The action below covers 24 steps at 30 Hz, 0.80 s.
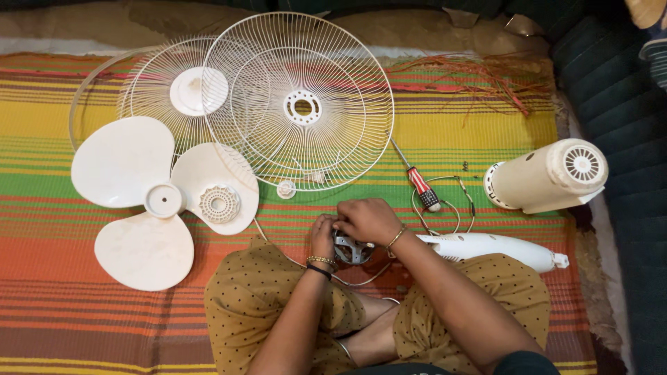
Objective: The person sits on a mat and works on a disassembled electric fan motor. They use a screwdriver to tighten screws on the motor housing and handle the motor and wiring by hand. The fan blades, cage, and stand are laid out nearby.
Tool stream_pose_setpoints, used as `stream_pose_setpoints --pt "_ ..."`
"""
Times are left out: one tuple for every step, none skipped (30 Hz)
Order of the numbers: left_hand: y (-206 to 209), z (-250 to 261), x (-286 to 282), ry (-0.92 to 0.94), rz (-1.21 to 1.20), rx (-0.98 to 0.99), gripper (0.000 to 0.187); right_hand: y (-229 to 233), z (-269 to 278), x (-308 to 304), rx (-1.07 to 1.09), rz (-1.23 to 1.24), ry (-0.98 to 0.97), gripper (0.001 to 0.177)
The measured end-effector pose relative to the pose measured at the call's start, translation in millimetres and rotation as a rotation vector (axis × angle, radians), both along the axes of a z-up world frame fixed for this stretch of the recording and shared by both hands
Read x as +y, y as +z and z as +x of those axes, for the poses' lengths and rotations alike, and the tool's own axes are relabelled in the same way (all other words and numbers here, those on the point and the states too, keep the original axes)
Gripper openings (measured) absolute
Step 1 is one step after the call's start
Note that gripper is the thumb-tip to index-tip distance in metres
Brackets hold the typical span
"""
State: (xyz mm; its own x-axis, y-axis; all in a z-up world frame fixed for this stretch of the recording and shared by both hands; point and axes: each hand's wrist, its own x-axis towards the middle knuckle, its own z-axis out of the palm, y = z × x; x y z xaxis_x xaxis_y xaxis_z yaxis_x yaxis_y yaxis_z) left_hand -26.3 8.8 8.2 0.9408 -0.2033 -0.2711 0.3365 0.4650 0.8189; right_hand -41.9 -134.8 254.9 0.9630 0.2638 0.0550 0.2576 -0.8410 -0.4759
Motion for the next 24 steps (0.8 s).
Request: stream_pose_setpoints --pt "-2 0 0 -0.006 -0.006 -0.017 0.017 -3 1 0 0.003 -0.039 0.000 0.031" --pt "-5 1 1 -0.011 -0.011 -0.035 0.017 -7 1 1 0.005 -0.077 0.001 0.032" --pt "-6 2 1 -0.016 -0.016 -0.052 0.017 -10 1 1 0.008 -0.116 0.002 0.034" --pt "-7 2 1 -0.018 -0.018 -0.062 0.016 -13 2 1 0.014 -0.140 0.001 0.036" --pt "-8 1 1 -0.019 -0.020 -0.072 0.016 -14 3 2 0.020 -0.165 0.000 0.038" --pt "-8 1 1 -0.020 -0.021 -0.081 0.016 -14 3 3 0.027 -0.188 0.000 0.040" --pt "-7 1 1 -0.020 -0.014 -0.067 0.016 -12 3 3 0.011 -0.164 0.003 0.037" --pt "-6 0 1 -0.018 -0.006 -0.053 0.016 -8 2 2 -0.005 -0.140 0.007 0.033" --pt "-4 1 1 -0.015 0.001 -0.039 0.016 -3 2 1 -0.020 -0.115 0.012 0.030" --pt "-2 1 1 -0.016 0.022 -0.019 0.017 3 1 0 -0.019 -0.068 0.030 0.032" --pt "1 0 2 -0.017 0.044 0.001 0.017 9 0 -2 -0.017 -0.020 0.049 0.036" --pt "4 0 1 -0.018 0.064 0.021 0.018 13 -1 -3 -0.016 0.027 0.066 0.040" --pt "6 0 1 -0.013 0.049 0.020 0.017 15 0 -4 -0.032 0.024 0.077 0.034" --pt "8 -1 0 -0.009 0.034 0.019 0.017 15 0 -4 -0.046 0.021 0.087 0.028" --pt "8 -1 -1 -0.005 0.019 0.019 0.016 13 0 -4 -0.061 0.018 0.097 0.022" --pt "7 -1 -1 0.000 0.019 0.025 0.016 9 1 -4 -0.078 -0.006 0.102 0.023" --pt "5 -1 -2 0.006 0.018 0.030 0.017 5 1 -3 -0.095 -0.030 0.108 0.024" --pt "1 -1 -2 0.012 0.018 0.035 0.017 2 2 -3 -0.113 -0.055 0.114 0.027" --pt "-3 0 -2 0.007 0.008 0.005 0.017 -1 3 -2 -0.107 -0.080 0.107 0.029" --pt "-7 0 -2 0.002 -0.001 -0.024 0.017 -3 4 -1 -0.099 -0.104 0.100 0.031" --pt "-12 -1 -1 -0.003 -0.011 -0.053 0.016 -3 5 1 -0.091 -0.128 0.093 0.034" --pt "-15 0 -2 0.001 -0.025 -0.038 0.016 -1 5 0 -0.101 -0.092 0.097 0.029" --pt "-17 0 -3 0.005 -0.039 -0.022 0.015 3 3 -1 -0.110 -0.055 0.101 0.025" --pt "-18 1 -3 0.008 -0.054 -0.007 0.014 8 2 -3 -0.119 -0.019 0.105 0.022"
